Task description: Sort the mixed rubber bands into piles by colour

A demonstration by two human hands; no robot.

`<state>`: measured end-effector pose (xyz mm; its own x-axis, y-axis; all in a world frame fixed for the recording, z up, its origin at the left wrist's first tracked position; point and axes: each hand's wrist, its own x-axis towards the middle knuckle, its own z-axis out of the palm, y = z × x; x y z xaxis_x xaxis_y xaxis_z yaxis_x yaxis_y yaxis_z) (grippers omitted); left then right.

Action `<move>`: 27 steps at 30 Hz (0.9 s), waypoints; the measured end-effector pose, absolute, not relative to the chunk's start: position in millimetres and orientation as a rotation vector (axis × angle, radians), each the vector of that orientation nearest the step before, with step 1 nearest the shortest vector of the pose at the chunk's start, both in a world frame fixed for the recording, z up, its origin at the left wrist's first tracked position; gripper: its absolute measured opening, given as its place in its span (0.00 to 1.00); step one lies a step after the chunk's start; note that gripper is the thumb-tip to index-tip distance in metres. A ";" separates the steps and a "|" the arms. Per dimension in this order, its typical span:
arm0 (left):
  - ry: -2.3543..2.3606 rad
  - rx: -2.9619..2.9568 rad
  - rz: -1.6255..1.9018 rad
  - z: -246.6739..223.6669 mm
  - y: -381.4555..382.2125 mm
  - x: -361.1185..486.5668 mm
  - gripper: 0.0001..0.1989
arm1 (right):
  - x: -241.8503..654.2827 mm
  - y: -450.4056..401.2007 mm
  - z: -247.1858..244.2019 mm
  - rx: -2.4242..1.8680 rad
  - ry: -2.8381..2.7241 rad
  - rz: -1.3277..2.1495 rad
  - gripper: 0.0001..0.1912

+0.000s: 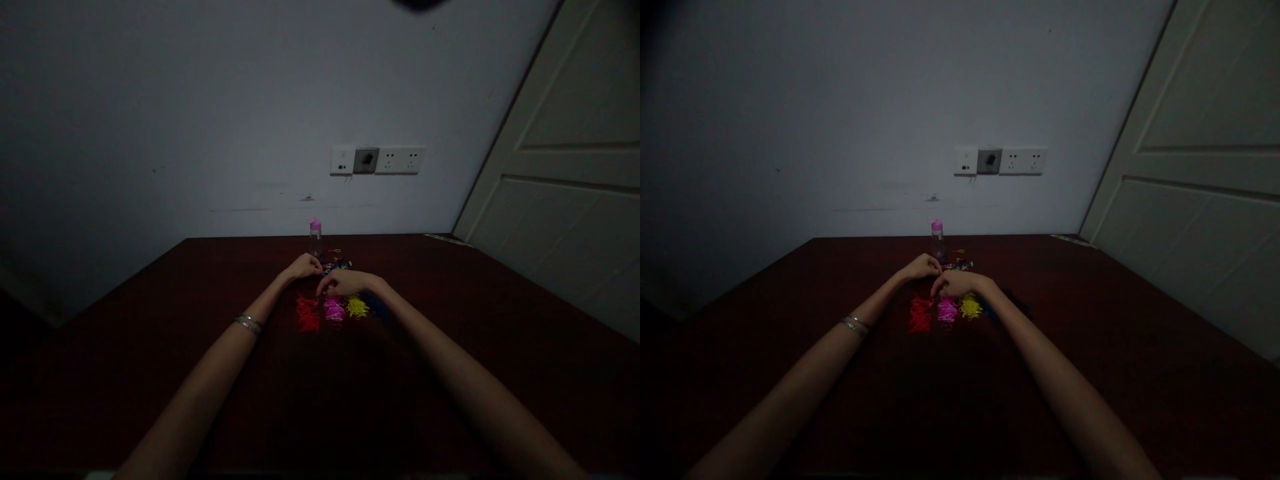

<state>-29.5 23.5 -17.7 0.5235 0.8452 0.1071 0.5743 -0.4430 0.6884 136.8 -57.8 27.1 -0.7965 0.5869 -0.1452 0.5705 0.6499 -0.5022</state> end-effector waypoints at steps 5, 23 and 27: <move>1.167 2.128 0.631 -14.7 22.0 -27.4 0.10 | 133.5 -61.0 17.8 -0.975 -2.874 0.725 0.21; 1.090 1.982 0.697 -6.0 25.2 -30.6 0.05 | 137.4 -56.3 22.9 -0.934 -2.826 0.753 0.18; 1.070 1.947 0.702 -4.9 24.2 -29.9 0.04 | 134.9 -58.0 20.9 -0.921 -2.846 0.746 0.19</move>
